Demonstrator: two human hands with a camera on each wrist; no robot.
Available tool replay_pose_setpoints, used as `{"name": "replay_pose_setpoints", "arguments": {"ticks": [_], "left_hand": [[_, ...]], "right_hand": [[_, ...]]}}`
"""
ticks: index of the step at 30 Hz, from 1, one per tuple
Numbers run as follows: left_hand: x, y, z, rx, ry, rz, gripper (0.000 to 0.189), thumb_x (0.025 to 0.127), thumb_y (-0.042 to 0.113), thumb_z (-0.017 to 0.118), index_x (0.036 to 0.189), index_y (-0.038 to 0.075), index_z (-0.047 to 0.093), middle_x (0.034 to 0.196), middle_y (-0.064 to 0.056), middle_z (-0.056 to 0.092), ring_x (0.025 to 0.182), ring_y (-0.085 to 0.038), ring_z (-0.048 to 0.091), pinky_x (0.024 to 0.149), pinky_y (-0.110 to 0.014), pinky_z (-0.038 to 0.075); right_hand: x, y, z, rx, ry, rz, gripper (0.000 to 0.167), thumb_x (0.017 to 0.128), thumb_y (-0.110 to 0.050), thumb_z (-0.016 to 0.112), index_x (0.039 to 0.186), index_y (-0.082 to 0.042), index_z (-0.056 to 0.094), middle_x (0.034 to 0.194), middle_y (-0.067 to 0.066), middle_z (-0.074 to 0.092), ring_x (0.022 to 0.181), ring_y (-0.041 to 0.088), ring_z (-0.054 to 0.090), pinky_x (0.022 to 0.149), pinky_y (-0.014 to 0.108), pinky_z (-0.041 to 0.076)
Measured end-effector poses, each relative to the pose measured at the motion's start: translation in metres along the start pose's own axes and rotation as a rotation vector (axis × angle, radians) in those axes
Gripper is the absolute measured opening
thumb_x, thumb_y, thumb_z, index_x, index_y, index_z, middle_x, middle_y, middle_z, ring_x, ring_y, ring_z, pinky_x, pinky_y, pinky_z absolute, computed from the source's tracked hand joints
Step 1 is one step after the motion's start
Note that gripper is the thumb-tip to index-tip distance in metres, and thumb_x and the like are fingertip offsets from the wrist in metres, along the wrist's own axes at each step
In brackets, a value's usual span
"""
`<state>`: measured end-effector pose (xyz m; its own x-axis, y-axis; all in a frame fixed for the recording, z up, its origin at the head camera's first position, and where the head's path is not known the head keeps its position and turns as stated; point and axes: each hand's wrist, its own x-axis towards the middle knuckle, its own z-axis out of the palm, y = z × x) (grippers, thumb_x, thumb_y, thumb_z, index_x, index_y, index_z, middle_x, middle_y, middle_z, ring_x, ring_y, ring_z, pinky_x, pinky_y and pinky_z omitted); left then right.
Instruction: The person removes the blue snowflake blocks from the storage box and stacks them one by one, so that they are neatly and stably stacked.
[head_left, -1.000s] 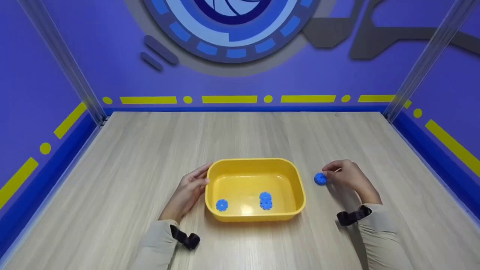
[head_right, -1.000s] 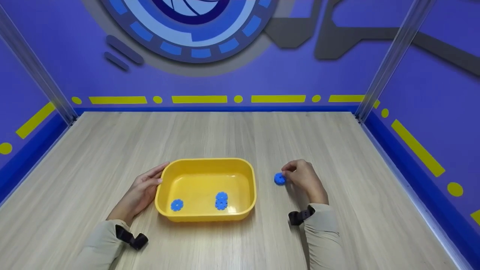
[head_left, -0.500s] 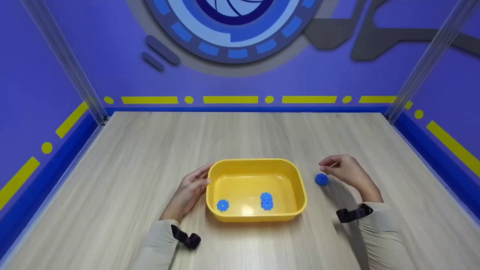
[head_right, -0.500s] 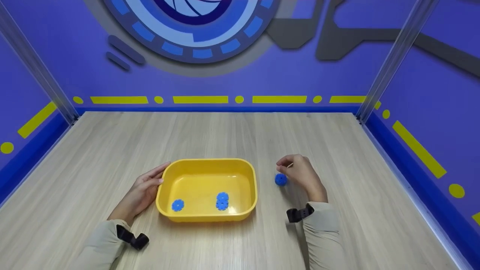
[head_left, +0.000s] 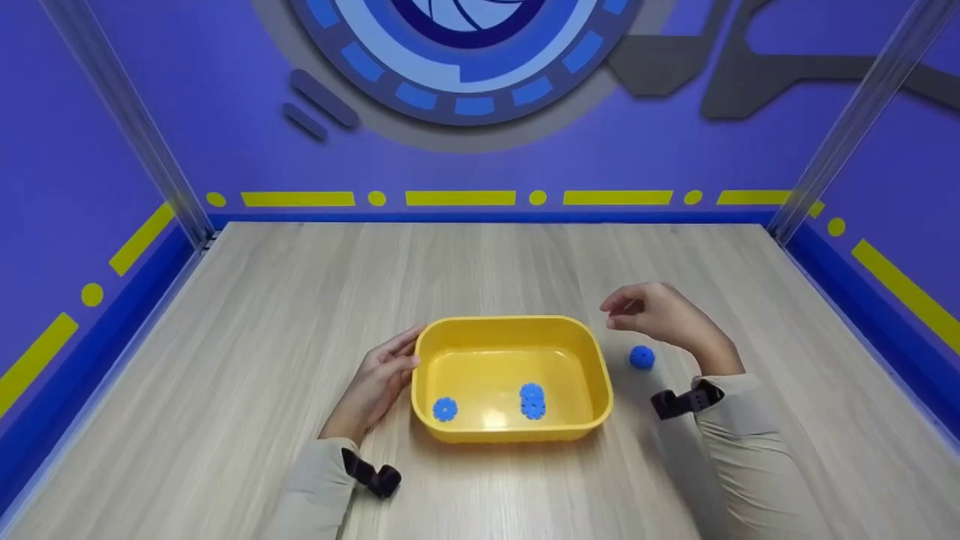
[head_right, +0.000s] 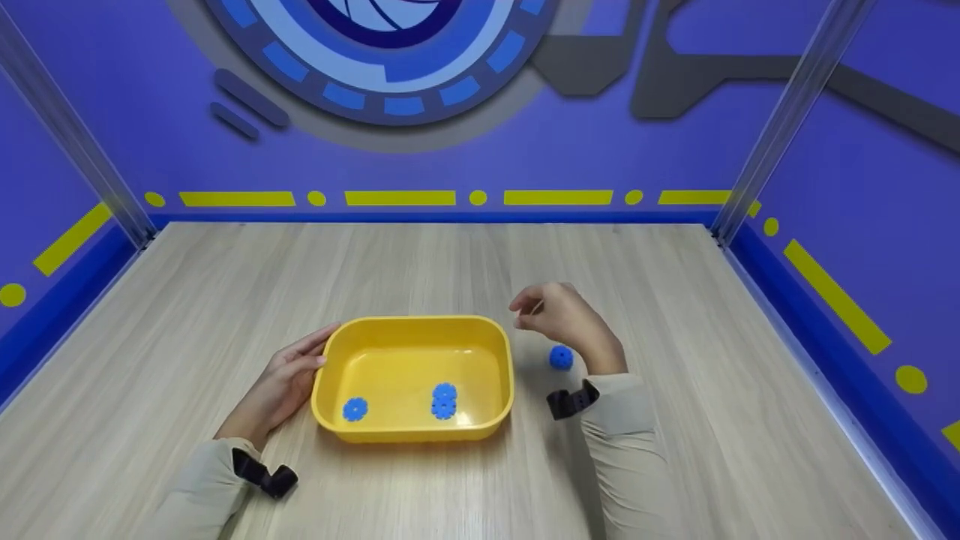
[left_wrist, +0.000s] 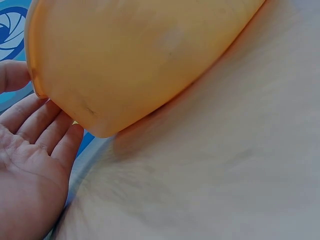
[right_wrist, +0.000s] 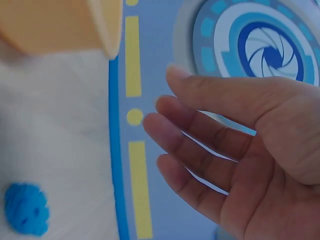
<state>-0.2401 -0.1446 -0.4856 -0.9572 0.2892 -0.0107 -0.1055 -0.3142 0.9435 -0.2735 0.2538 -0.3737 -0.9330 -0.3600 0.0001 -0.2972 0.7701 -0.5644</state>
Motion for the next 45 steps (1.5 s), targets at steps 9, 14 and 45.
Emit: {"name": "replay_pose_setpoints", "arguments": {"ticks": [9,14,45], "left_hand": [[0.0,-0.001,-0.001,-0.011,-0.016,0.004,0.065,0.089,-0.003,0.051,0.148,-0.005,0.027,0.156,-0.021,0.026,0.131,-0.018,0.045,0.104,-0.029,0.046],[0.0,-0.001,-0.001,-0.009,-0.015,-0.003,0.064,0.089,-0.002,0.052,0.148,-0.004,0.027,0.155,-0.021,0.027,0.133,-0.019,0.045,0.105,-0.029,0.045],[0.0,0.001,0.0,-0.009,-0.029,0.001,0.064,0.089,-0.001,0.051,0.148,-0.005,0.027,0.155,-0.022,0.028,0.133,-0.019,0.044,0.107,-0.03,0.044]], "right_hand": [[0.018,-0.039,0.009,-0.048,-0.144,-0.072,0.022,0.085,-0.012,0.071,0.106,-0.007,0.072,0.099,0.008,0.072,0.088,0.021,0.066,0.081,0.038,0.059],[0.027,-0.056,0.016,-0.07,-0.222,-0.107,0.023,0.082,-0.011,0.074,0.105,-0.009,0.072,0.096,0.006,0.072,0.086,0.018,0.065,0.082,0.035,0.058],[0.078,-0.13,0.108,-0.139,-0.562,-0.215,0.025,0.082,-0.015,0.075,0.107,-0.013,0.073,0.095,-0.003,0.071,0.086,0.011,0.061,0.082,0.027,0.055]]}}
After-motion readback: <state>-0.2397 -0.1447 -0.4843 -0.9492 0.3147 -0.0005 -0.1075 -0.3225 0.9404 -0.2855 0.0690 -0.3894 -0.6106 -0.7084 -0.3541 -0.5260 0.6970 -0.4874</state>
